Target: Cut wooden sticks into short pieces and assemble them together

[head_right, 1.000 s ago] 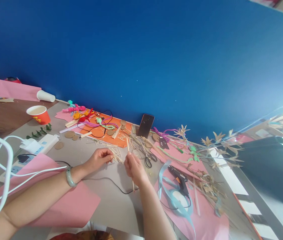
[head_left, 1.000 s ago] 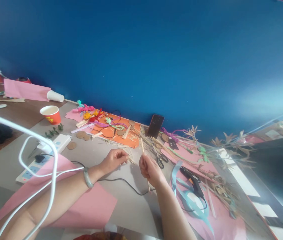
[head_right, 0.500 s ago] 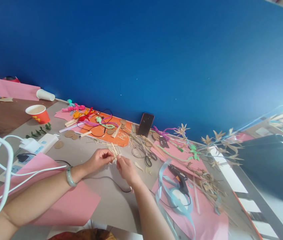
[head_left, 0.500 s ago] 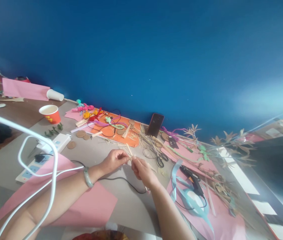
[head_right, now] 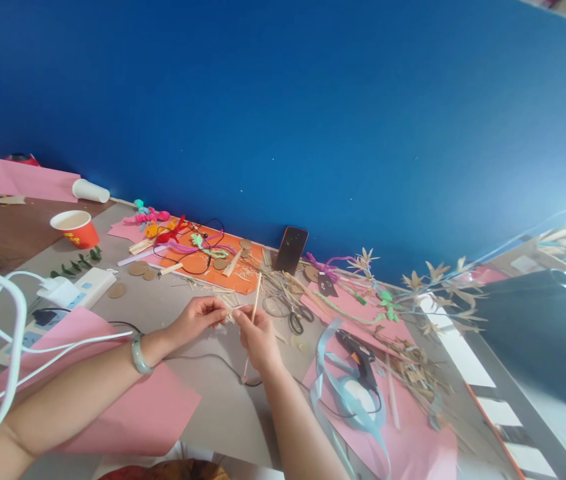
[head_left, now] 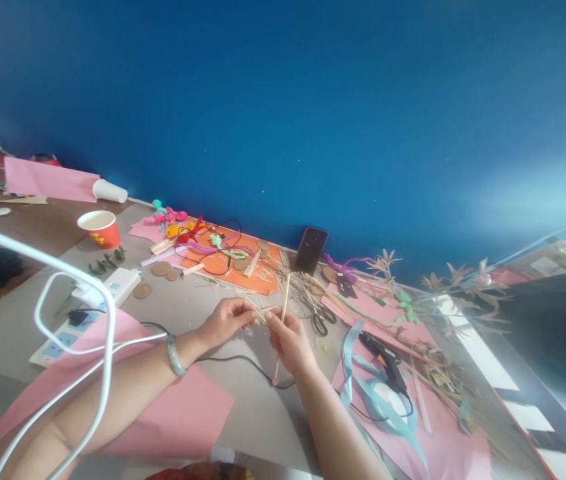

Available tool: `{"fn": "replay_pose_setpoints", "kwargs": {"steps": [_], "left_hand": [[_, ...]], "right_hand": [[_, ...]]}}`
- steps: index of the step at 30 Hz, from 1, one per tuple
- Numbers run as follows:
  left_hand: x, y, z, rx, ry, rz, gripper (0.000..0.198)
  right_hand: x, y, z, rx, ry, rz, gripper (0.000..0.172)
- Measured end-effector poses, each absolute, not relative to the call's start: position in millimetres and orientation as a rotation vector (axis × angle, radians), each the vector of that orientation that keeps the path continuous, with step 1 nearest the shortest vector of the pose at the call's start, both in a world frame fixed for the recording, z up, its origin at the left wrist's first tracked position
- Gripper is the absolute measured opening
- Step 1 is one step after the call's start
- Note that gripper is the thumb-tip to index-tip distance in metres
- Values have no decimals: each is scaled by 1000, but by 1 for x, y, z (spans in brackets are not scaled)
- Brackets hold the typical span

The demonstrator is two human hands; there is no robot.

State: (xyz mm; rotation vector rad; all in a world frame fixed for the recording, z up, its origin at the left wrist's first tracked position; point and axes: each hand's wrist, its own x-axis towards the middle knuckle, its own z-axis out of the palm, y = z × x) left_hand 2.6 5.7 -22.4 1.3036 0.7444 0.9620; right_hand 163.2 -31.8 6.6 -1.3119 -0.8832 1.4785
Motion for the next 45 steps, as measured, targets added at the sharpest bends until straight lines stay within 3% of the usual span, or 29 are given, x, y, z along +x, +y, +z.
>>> {"fn": "replay_pose_setpoints", "kwargs": {"steps": [8,16,34,45], "left_hand": [[4,3,-22,1343,762,933,25],[2,3,-16,1360,710,822,30],[4,8,-28,1266,745,782,32],[4,7,-31,1252,786,835,29]], "right_hand": [[157,-34,3,-1362,-945,1351,32],[169,-39,19,-1524,-1366,1513,15],[180,-33,16,-1507,-1318,1418,30],[160,-38,8,-1599,-1646,1106,40]]}}
